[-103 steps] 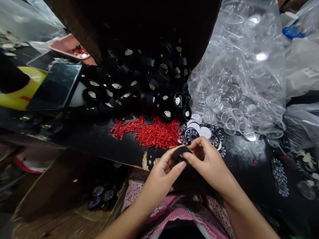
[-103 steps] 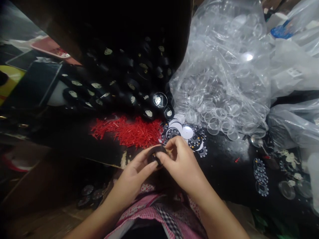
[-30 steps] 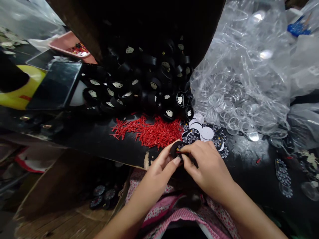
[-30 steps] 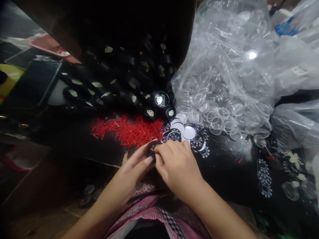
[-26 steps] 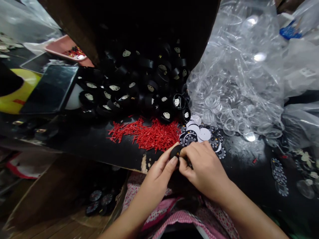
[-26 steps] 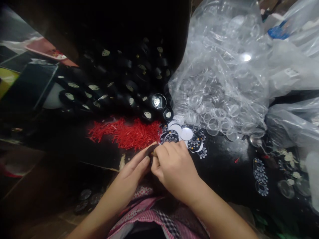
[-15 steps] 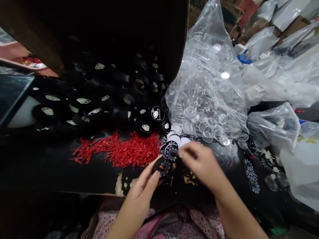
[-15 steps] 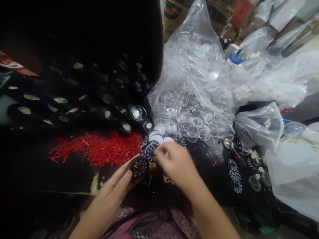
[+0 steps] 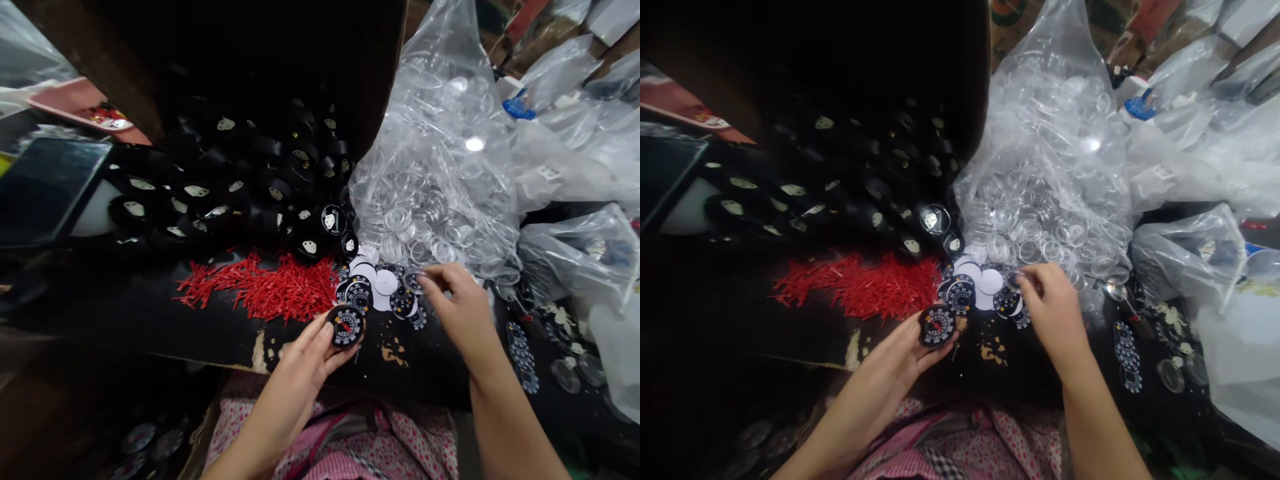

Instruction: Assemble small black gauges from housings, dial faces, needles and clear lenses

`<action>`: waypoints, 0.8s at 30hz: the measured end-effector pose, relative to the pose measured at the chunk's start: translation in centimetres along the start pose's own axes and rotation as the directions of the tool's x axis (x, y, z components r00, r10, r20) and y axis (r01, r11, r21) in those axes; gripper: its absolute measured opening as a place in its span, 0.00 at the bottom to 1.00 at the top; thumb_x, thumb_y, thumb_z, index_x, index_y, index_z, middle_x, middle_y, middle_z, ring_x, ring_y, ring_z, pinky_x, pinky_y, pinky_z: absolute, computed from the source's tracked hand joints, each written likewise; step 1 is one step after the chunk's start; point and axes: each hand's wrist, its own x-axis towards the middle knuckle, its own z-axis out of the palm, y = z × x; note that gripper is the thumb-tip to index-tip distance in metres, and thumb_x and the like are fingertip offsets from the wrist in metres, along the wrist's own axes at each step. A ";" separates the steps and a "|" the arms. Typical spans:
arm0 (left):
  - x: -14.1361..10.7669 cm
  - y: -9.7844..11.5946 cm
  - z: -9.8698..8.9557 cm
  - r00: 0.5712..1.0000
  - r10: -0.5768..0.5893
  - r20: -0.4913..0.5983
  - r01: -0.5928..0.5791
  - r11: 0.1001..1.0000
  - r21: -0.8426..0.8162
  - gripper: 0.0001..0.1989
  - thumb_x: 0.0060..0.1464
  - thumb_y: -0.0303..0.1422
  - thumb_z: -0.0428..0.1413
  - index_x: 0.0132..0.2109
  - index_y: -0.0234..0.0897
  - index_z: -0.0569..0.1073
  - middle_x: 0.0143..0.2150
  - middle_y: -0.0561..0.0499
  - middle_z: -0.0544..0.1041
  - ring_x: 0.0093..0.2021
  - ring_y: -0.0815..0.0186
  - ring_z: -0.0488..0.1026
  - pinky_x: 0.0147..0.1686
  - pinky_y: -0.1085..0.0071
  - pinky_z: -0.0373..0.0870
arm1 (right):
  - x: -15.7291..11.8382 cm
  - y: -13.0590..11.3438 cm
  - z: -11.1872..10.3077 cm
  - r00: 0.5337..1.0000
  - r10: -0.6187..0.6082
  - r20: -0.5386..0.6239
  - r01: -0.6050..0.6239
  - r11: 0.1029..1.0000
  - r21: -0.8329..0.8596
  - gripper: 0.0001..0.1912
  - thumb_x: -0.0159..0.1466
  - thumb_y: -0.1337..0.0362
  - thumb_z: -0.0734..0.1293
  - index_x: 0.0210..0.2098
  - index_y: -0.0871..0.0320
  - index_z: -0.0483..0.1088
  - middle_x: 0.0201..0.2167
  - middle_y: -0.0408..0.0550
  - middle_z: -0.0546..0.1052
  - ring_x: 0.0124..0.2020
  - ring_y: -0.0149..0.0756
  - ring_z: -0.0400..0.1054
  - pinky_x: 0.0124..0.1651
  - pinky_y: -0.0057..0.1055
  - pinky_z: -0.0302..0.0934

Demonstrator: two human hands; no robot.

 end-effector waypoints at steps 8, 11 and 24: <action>-0.1 1.4 1.2 0.990 -0.136 -0.030 0.126 0.966 -0.225 0.15 0.61 0.41 0.57 0.48 0.37 0.77 0.49 0.44 0.80 0.49 0.60 0.77 0.52 0.62 0.74 | -4.3 -6.3 3.5 0.890 -0.434 0.140 0.421 0.900 0.112 0.16 0.69 0.62 0.64 0.54 0.63 0.72 0.59 0.61 0.71 0.58 0.48 0.66 0.58 0.45 0.62; 0.0 1.2 0.7 0.998 -0.056 0.021 0.058 0.990 -0.126 0.17 0.60 0.45 0.57 0.49 0.39 0.77 0.52 0.44 0.79 0.52 0.56 0.76 0.54 0.59 0.73 | -4.6 -6.5 3.2 0.880 -0.446 0.163 0.429 0.894 0.129 0.14 0.69 0.65 0.64 0.53 0.57 0.72 0.57 0.54 0.74 0.59 0.48 0.65 0.58 0.48 0.57; -0.3 -0.8 0.4 0.970 0.182 0.162 -0.238 0.846 0.476 0.19 0.60 0.36 0.56 0.57 0.41 0.72 0.63 0.47 0.71 0.65 0.59 0.65 0.65 0.62 0.60 | -3.1 -7.0 5.0 0.969 -0.142 0.203 0.123 0.987 0.103 0.20 0.73 0.61 0.50 0.25 0.56 0.59 0.22 0.41 0.66 0.25 0.33 0.57 0.37 0.34 0.49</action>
